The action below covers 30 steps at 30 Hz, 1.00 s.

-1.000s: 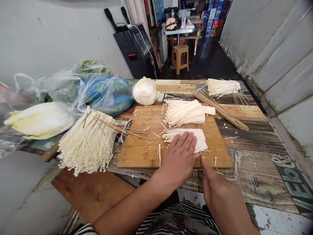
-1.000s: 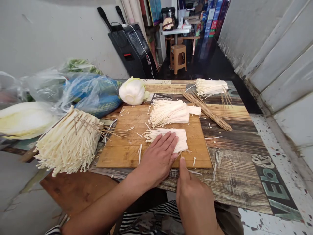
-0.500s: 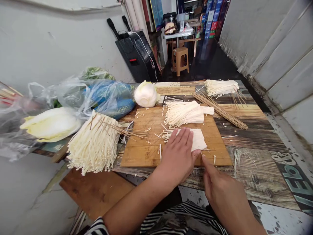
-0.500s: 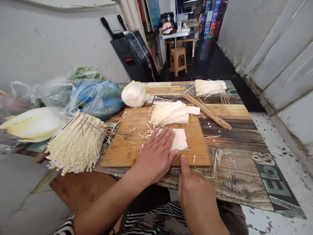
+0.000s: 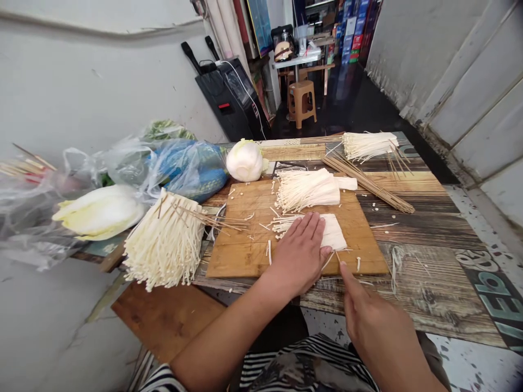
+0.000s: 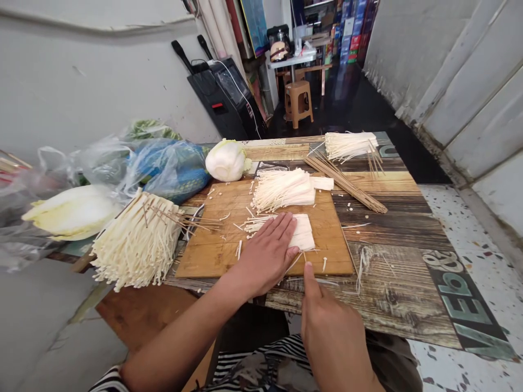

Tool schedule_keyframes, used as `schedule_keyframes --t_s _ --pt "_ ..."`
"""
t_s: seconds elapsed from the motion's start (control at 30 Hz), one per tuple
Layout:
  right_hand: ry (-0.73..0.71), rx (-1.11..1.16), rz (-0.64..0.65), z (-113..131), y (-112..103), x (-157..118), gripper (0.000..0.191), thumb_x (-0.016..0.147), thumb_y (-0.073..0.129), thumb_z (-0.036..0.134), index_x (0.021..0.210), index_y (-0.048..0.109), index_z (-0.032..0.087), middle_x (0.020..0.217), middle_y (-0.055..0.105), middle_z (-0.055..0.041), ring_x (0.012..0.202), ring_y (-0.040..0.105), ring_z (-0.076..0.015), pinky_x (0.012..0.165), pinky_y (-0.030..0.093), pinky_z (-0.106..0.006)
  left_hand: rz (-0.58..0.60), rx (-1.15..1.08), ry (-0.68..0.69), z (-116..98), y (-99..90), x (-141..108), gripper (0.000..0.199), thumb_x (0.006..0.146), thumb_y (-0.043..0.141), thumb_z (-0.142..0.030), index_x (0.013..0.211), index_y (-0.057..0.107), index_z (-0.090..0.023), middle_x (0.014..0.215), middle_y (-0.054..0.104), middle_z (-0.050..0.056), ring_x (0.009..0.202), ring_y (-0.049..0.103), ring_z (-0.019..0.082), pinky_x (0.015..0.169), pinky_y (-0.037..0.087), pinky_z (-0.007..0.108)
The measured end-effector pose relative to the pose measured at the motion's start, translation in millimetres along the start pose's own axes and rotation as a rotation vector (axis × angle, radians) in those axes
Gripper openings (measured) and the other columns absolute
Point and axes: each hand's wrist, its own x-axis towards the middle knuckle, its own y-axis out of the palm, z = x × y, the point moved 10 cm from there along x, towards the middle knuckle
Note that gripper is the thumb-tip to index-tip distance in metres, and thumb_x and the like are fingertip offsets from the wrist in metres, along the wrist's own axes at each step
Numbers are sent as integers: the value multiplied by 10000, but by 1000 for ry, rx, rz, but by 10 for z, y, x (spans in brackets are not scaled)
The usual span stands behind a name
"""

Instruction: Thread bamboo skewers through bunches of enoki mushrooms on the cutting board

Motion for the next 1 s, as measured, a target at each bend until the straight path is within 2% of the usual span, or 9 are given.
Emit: schedule_keyframes --t_s 0.17,0.3,0.43,0.63,0.77,1.0 --pt "-63 102 -53 23 -85 -215 371 934 328 91 1269 467 18 658 676 -42 454 600 -120 393 399 -221 6 -24 -13 8 -9 6 578 1019 222 -401 1491 292 -75 1572 238 100 1465 196 204 1214 183 370" --pt "-73 157 -36 -14 -78 -307 392 941 342 96 1312 453 43 827 725 -84 566 659 -114 440 455 -199 23 -51 -20 18 7 8 579 1018 223 -404 1495 287 -84 1578 227 91 1469 180 196 1222 157 368" --pt "-62 181 -29 -45 -74 -270 386 944 355 117 1304 478 51 863 732 -94 580 669 -117 454 478 -200 13 -66 -20 21 8 8 579 1019 216 -407 1500 278 -92 1581 220 83 1472 171 189 1225 151 365" --pt "-94 177 25 -52 -117 -190 399 946 327 118 1308 472 35 792 734 -73 537 658 -120 436 483 -200 11 -46 -19 20 5 7 589 1018 228 -422 1496 281 -83 1579 217 94 1470 177 196 1222 169 363" --pt "-116 182 30 -73 -134 -181 390 940 345 117 1299 481 53 848 741 -85 589 680 -121 467 503 -189 16 -51 -18 18 9 7 597 1019 216 -428 1498 274 -77 1579 215 100 1469 175 205 1223 162 367" --pt "-95 174 71 -77 -39 -225 482 928 406 136 1403 403 53 928 739 -101 626 690 -138 521 533 -206 -3 -74 -19 18 5 6 587 1018 229 -420 1493 290 -81 1573 232 95 1467 187 202 1222 169 369"
